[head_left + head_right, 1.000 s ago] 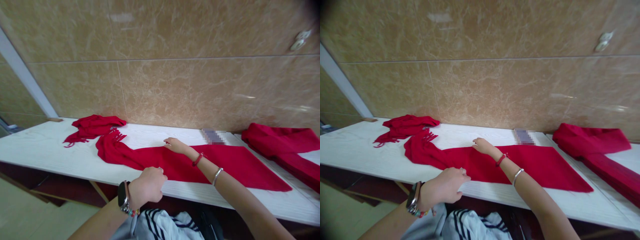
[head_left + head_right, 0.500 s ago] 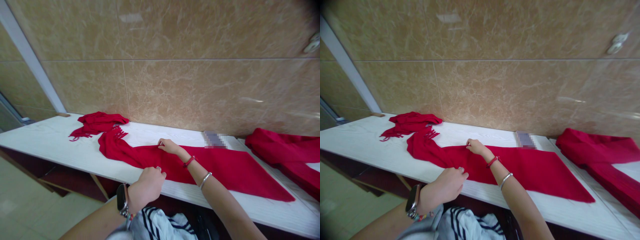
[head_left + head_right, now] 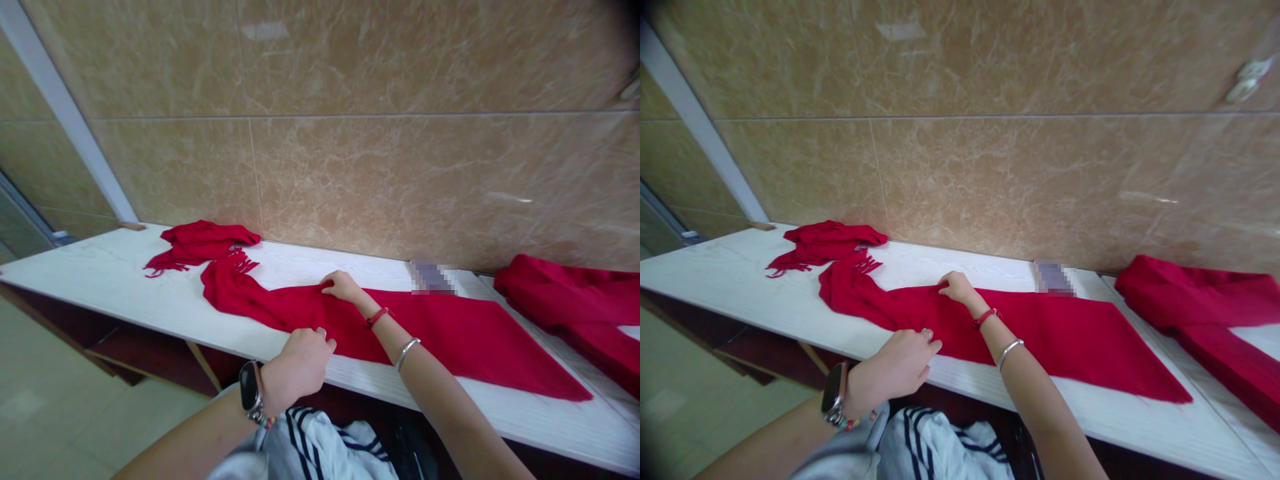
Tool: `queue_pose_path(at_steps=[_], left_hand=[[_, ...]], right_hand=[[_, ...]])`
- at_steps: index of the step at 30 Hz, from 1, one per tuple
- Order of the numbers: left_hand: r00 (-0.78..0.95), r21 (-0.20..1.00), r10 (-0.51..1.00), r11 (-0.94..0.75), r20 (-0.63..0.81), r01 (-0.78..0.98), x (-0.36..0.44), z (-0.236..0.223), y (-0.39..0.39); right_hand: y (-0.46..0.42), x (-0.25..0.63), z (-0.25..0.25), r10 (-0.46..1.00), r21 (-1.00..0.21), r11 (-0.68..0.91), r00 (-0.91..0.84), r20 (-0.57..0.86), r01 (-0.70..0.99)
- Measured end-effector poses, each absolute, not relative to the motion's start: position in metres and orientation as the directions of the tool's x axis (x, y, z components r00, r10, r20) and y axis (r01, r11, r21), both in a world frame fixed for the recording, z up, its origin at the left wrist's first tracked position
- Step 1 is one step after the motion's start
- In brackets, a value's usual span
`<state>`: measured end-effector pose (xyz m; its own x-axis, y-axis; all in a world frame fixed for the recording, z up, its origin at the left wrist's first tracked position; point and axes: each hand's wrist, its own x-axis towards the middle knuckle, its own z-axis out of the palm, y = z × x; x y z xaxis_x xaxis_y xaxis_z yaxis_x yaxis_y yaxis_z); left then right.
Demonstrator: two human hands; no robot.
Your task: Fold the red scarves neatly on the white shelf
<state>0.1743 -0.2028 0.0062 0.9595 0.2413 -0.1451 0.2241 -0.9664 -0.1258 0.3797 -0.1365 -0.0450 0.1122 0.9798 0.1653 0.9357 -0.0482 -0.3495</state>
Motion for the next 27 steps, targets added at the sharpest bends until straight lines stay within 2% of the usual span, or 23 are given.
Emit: queue_pose_path(at_steps=[8, 14, 21, 27], left_hand=[[0.943, -0.105, 0.273, -0.961, -0.189, 0.257, 0.176, 0.012, -0.207], [0.942, -0.141, 0.241, -0.967, -0.233, 0.212, 0.174, 0.017, -0.207], [0.947, -0.132, 0.237, -0.968, -0.218, 0.212, 0.173, 0.013, -0.203], [0.957, -0.111, 0.237, -0.969, -0.165, 0.22, 0.169, 0.008, -0.2]], right_hand=[[-0.14, 0.373, -0.045, 0.981, -0.334, 0.014, 0.051, 0.185, 0.943], [-0.136, 0.37, -0.044, 0.961, -0.316, -0.023, 0.108, 0.255, 0.948], [-0.132, 0.373, -0.047, 0.952, -0.329, -0.043, 0.139, 0.272, 0.943], [-0.133, 0.374, -0.05, 0.965, -0.344, -0.005, 0.094, 0.244, 0.939]])
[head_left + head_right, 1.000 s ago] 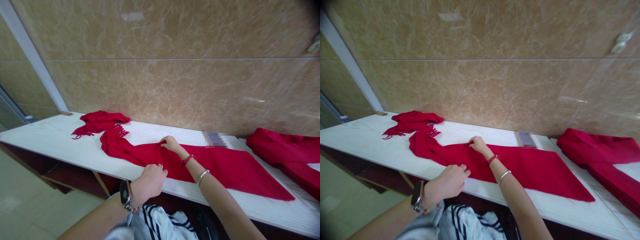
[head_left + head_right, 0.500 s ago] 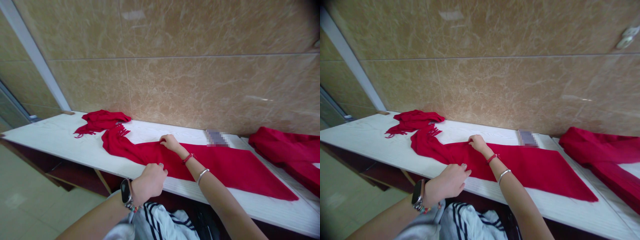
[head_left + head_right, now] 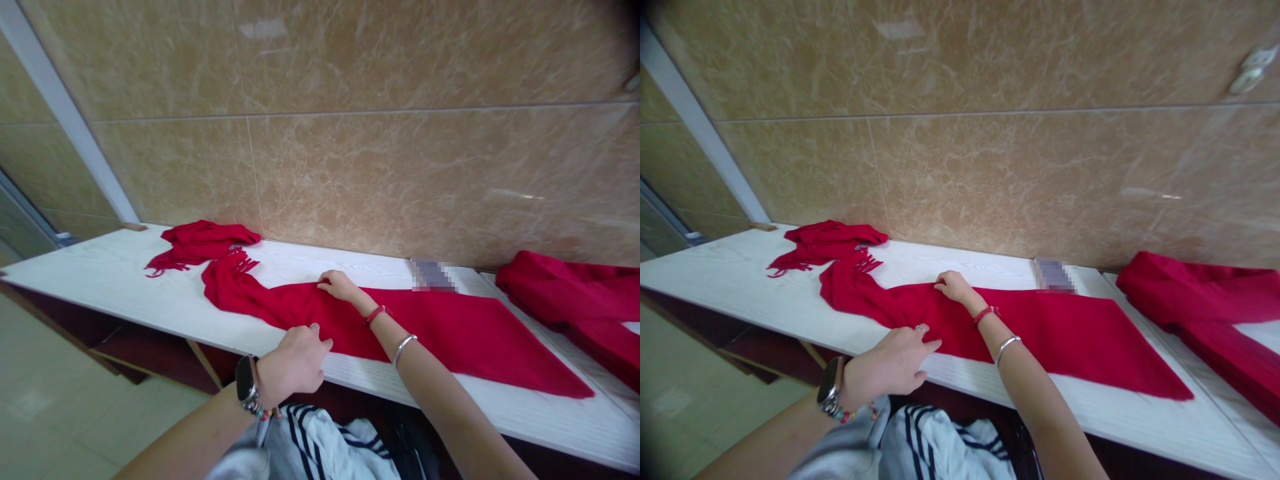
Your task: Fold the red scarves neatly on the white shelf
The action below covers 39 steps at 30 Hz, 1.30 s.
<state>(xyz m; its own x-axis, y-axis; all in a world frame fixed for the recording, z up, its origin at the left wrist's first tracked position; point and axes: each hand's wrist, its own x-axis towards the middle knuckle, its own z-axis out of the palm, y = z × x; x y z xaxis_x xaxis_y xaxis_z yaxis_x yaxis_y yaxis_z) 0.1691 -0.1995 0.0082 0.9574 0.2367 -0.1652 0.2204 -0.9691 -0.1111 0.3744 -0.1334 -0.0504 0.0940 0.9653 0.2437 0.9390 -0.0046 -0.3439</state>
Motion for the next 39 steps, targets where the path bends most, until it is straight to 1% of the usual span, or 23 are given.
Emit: queue_pose_path(at_steps=[4, 8, 13, 15, 17, 19, 20, 22, 27, 29, 32, 34, 36, 38, 39], left_hand=[[0.942, -0.106, 0.261, -0.964, -0.21, 0.244, 0.169, 0.011, -0.2], [0.926, -0.083, 0.27, -0.963, -0.264, 0.257, 0.168, 0.016, -0.203], [0.914, -0.056, 0.337, -0.941, -0.228, 0.333, 0.163, 0.014, -0.201], [0.91, -0.039, 0.347, -0.937, -0.226, 0.347, 0.16, 0.011, -0.199], [0.902, -0.023, 0.353, -0.933, -0.247, 0.359, 0.158, 0.01, -0.197], [0.895, 0.002, 0.354, -0.93, -0.273, 0.368, 0.156, 0.009, -0.196], [0.892, 0.013, 0.353, -0.928, -0.282, 0.372, 0.155, 0.009, -0.196], [0.886, 0.013, 0.366, -0.923, -0.286, 0.385, 0.153, 0.009, -0.195], [0.862, -0.065, 0.444, -0.894, -0.242, 0.443, 0.153, 0.012, -0.195], [0.839, -0.088, 0.488, -0.872, -0.241, 0.482, 0.155, 0.016, -0.195], [0.802, -0.115, 0.543, -0.839, -0.249, 0.532, 0.156, 0.02, -0.194], [0.818, -0.123, 0.532, -0.847, -0.218, 0.518, 0.157, 0.018, -0.191], [0.864, -0.126, 0.485, -0.873, -0.138, 0.47, 0.158, 0.012, -0.187], [0.896, -0.12, 0.438, -0.896, -0.073, 0.428, 0.16, 0.004, -0.182], [0.902, -0.105, 0.426, -0.902, -0.063, 0.419, 0.161, 0.0, -0.179]], right_hand=[[-0.134, 0.372, -0.053, 0.965, -0.349, 0.007, 0.085, 0.248, 0.937], [-0.13, 0.373, -0.059, 0.958, -0.343, -0.025, 0.121, 0.261, 0.939], [-0.134, 0.37, -0.058, 0.946, -0.317, -0.013, 0.114, 0.304, 0.948], [-0.142, 0.366, -0.053, 0.936, -0.296, 0.063, 0.047, 0.35, 0.953], [-0.153, 0.362, -0.05, 0.927, -0.282, 0.202, -0.091, 0.364, 0.938], [-0.164, 0.36, -0.051, 0.913, -0.289, 0.352, -0.258, 0.317, 0.89], [-0.168, 0.36, -0.053, 0.905, -0.296, 0.399, -0.32, 0.28, 0.868], [-0.173, 0.362, -0.059, 0.897, -0.289, 0.435, -0.379, 0.228, 0.853], [-0.177, 0.367, -0.074, 0.926, -0.223, 0.348, -0.297, 0.235, 0.91], [-0.178, 0.367, -0.076, 0.931, -0.234, 0.321, -0.259, 0.257, 0.918], [-0.179, 0.365, -0.077, 0.927, -0.283, 0.307, -0.218, 0.305, 0.909], [-0.178, 0.364, -0.078, 0.918, -0.314, 0.31, -0.196, 0.346, 0.897], [-0.177, 0.364, -0.079, 0.9, -0.334, 0.317, -0.171, 0.4, 0.888], [-0.178, 0.365, -0.076, 0.876, -0.339, 0.322, -0.143, 0.46, 0.884], [-0.18, 0.365, -0.073, 0.865, -0.337, 0.331, -0.142, 0.481, 0.881]])
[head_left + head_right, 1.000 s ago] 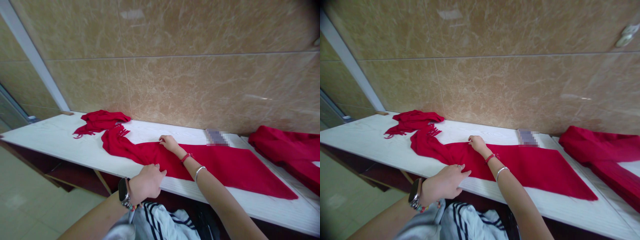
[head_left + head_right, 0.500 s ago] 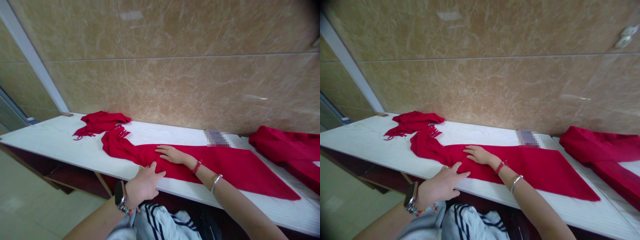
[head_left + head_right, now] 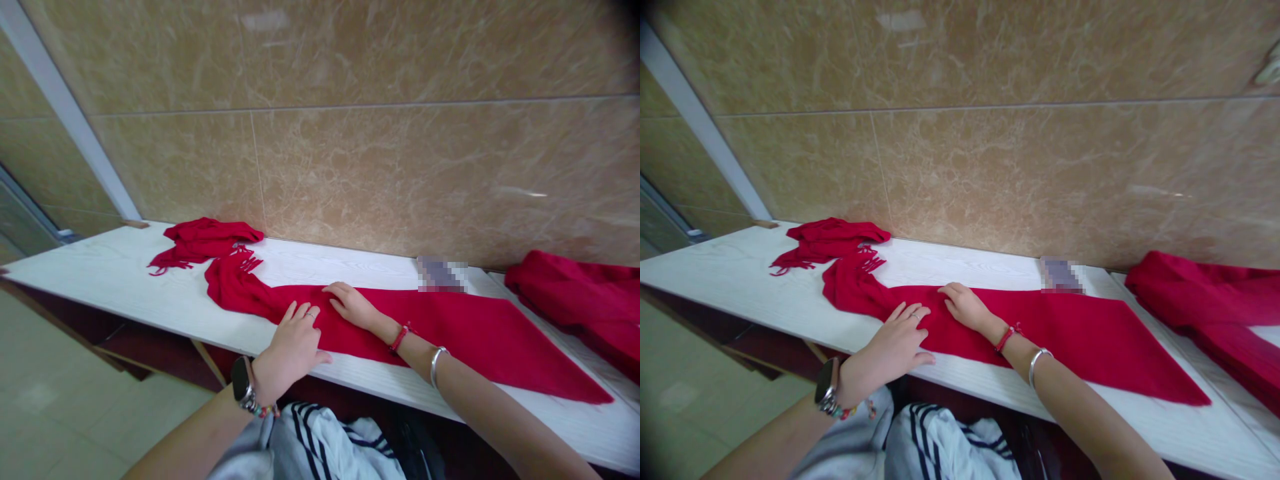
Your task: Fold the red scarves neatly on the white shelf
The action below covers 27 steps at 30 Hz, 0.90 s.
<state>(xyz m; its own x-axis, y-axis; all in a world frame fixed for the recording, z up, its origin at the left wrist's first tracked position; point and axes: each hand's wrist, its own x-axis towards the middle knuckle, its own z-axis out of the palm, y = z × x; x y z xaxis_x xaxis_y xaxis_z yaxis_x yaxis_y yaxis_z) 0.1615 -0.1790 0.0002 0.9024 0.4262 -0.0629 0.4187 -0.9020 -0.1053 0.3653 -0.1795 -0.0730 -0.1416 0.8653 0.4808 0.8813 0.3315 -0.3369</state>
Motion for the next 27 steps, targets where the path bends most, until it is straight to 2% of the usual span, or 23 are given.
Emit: queue_pose_path(at_steps=[2, 6, 10, 12, 16, 20, 27], left_hand=[[0.91, -0.051, 0.406, -0.914, -0.084, 0.403, 0.163, -0.006, -0.174], [0.931, 0.018, 0.342, -0.938, -0.131, 0.347, 0.162, -0.007, -0.17], [0.92, -0.02, 0.361, -0.932, -0.154, 0.362, 0.159, -0.002, -0.172], [0.916, -0.019, 0.369, -0.928, -0.159, 0.371, 0.159, -0.001, -0.173], [0.924, -0.02, 0.361, -0.932, -0.123, 0.362, 0.162, -0.002, -0.174], [0.937, -0.046, 0.327, -0.945, -0.124, 0.323, 0.166, 0.001, -0.176], [0.924, -0.123, 0.377, -0.922, -0.07, 0.367, 0.176, -0.006, -0.183]], right_hand=[[-0.185, 0.366, -0.065, 0.861, -0.332, 0.383, -0.203, 0.467, 0.862], [-0.197, 0.364, -0.05, 0.872, -0.287, 0.47, -0.389, 0.297, 0.834], [-0.199, 0.364, -0.05, 0.934, -0.147, 0.312, -0.275, 0.228, 0.939], [-0.196, 0.366, -0.054, 0.951, -0.122, 0.244, -0.213, 0.225, 0.962], [-0.184, 0.374, -0.051, 0.968, -0.243, 0.128, -0.069, 0.24, 0.962], [-0.159, 0.382, -0.034, 0.994, -0.316, -0.093, 0.109, 0.033, 0.944], [-0.112, 0.395, -0.003, 0.934, -0.367, -0.068, -0.07, -0.35, 0.928]])
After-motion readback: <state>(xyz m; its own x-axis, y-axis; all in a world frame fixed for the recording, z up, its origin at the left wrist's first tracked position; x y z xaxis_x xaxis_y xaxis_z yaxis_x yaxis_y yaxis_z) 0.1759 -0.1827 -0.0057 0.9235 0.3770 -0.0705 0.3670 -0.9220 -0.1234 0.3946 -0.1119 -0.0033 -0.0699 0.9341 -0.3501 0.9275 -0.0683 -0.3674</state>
